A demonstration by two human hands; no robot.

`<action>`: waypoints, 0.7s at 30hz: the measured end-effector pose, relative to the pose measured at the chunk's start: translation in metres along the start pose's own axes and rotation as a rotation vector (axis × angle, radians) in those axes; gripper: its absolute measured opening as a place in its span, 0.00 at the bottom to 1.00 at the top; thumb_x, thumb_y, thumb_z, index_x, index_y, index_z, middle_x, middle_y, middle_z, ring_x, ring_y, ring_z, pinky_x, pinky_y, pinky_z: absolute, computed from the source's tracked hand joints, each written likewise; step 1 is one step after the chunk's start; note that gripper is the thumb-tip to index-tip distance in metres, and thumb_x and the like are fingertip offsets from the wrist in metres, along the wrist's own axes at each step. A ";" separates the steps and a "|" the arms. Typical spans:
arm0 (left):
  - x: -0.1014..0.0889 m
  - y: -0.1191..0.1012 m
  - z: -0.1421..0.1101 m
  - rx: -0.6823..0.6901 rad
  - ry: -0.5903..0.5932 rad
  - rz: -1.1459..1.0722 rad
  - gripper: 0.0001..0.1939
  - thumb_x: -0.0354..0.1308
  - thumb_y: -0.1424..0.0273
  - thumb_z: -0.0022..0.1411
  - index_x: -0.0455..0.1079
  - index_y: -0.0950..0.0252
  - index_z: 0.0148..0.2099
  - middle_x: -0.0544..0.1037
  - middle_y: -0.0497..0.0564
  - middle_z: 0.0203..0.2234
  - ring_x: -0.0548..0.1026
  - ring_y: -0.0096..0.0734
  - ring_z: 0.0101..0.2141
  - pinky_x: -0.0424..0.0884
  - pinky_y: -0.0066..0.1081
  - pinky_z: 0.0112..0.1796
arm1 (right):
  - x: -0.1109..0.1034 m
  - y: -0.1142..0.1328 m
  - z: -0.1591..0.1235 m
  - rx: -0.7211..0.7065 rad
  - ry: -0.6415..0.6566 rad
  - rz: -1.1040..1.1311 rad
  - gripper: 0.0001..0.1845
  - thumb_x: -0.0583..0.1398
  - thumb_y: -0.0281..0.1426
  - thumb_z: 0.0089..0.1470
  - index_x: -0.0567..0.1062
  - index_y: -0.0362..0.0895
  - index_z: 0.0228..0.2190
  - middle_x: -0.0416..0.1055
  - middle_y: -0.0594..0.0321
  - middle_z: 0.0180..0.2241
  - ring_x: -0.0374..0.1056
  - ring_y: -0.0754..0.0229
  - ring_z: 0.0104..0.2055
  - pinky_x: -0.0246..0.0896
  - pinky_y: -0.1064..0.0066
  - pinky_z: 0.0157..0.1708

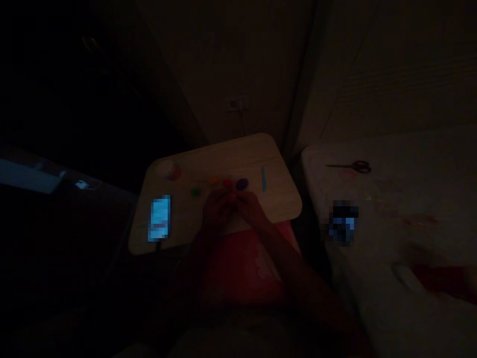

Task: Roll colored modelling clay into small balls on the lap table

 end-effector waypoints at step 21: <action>-0.010 -0.003 0.000 -0.031 -0.052 -0.100 0.14 0.54 0.63 0.75 0.78 0.60 0.52 0.81 0.55 0.46 0.77 0.38 0.48 0.74 0.41 0.51 | 0.006 0.006 -0.006 0.050 0.104 -0.024 0.24 0.66 0.53 0.55 0.83 0.43 0.32 0.80 0.60 0.32 0.73 0.55 0.35 0.67 0.65 0.38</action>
Point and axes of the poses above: each hand's wrist, its own z-axis towards the middle knuckle, its own x-axis out of the palm, y = z × x, the point moved 9 cm from there along z, towards the middle knuckle
